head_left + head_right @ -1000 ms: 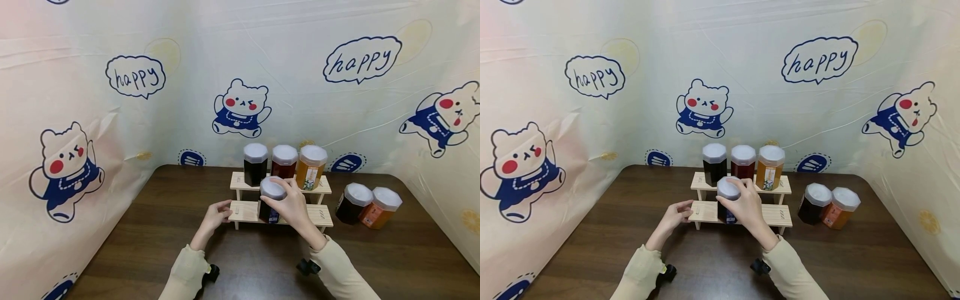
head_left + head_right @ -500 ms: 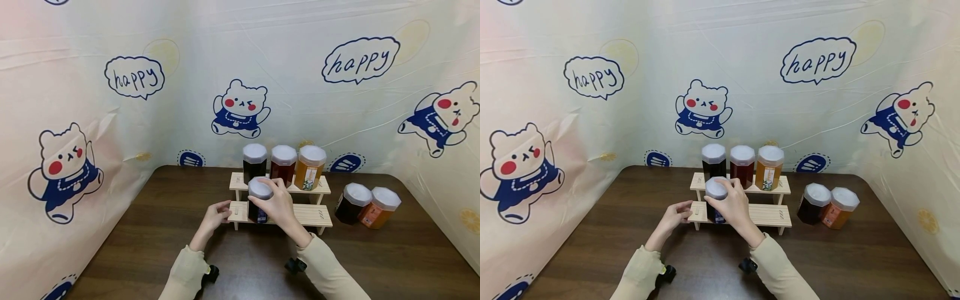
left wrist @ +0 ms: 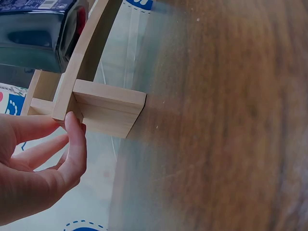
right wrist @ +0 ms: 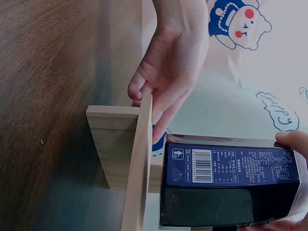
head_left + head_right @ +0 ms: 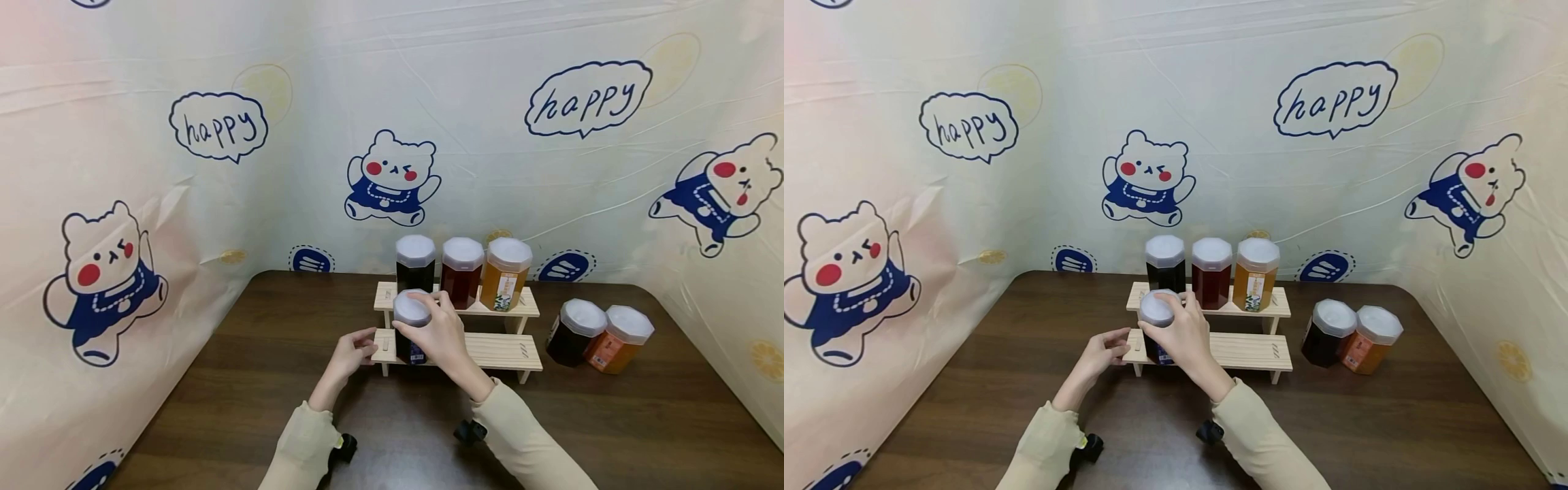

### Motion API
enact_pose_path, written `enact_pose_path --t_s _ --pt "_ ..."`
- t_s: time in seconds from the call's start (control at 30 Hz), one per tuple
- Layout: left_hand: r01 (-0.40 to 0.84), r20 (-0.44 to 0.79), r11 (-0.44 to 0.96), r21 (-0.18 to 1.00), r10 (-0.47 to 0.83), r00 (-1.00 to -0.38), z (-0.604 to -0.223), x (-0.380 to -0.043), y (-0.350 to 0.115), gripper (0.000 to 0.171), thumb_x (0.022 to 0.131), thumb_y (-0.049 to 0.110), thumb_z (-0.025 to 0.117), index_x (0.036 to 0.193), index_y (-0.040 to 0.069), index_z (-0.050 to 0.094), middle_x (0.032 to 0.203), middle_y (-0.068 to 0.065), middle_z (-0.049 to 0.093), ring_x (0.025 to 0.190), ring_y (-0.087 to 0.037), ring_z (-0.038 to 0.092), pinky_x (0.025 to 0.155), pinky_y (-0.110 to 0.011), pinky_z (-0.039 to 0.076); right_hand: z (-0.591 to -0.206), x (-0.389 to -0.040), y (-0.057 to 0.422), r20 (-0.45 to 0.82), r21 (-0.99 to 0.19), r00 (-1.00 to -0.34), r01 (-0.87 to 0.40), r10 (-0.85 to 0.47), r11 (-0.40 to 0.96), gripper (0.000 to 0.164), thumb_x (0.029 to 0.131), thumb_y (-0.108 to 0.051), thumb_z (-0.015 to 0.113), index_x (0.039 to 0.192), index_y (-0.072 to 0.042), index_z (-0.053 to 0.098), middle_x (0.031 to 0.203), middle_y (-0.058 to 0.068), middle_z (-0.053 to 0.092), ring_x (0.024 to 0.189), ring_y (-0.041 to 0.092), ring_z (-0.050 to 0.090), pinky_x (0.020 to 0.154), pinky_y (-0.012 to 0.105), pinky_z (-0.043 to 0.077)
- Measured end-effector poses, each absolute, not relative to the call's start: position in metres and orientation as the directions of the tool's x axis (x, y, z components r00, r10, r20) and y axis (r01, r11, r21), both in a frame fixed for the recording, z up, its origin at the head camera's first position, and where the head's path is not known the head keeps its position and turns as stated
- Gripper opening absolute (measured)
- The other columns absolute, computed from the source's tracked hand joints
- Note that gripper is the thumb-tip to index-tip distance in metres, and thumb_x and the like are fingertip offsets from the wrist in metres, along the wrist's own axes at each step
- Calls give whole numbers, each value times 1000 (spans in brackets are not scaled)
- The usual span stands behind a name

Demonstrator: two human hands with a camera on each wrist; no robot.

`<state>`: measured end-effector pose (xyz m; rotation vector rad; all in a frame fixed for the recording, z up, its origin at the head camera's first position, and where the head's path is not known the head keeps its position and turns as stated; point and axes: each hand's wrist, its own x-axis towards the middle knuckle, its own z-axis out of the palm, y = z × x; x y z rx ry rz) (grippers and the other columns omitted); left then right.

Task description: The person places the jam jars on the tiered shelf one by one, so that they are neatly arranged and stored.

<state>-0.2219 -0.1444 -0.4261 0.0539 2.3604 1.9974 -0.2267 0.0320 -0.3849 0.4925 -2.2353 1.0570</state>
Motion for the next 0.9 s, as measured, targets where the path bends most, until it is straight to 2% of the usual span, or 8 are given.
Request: enact_pose_path --t_s 0.33,0.63,0.73,0.9 --pt "-8 -18 164 986 62 -998 -429 -224 -146 37 82 -10 50 118 -16 46 84 -22 53 63 -12 51 57 -28 52 -393 -233 29 674 -533 -735 -553 -75 640 47 63 -35 78 104 -17 63 96 10 50 82 22 54 59 34 49" --pt "-16 -23 153 988 47 -999 -455 -240 -151 38 81 -8 53 118 -12 49 82 -15 54 61 -11 51 54 -27 51 -397 -234 26 684 -520 -727 -546 -64 657 48 64 -35 77 105 -16 62 96 12 49 81 23 53 58 35 50" --pt "-16 -23 164 986 37 -999 -457 -240 -150 38 81 -7 54 118 -11 49 82 -15 54 61 -11 52 54 -27 52 -397 -233 27 662 -524 -746 -528 -70 668 49 65 -36 76 107 -16 61 98 13 48 82 24 53 59 35 50" --pt "-16 -22 156 988 40 -999 -457 -241 -150 38 81 -8 53 118 -12 49 82 -16 55 61 -11 52 54 -26 51 -392 -229 31 566 -546 -816 -476 -116 689 51 71 -37 72 116 -19 55 106 14 47 88 27 52 64 39 50"
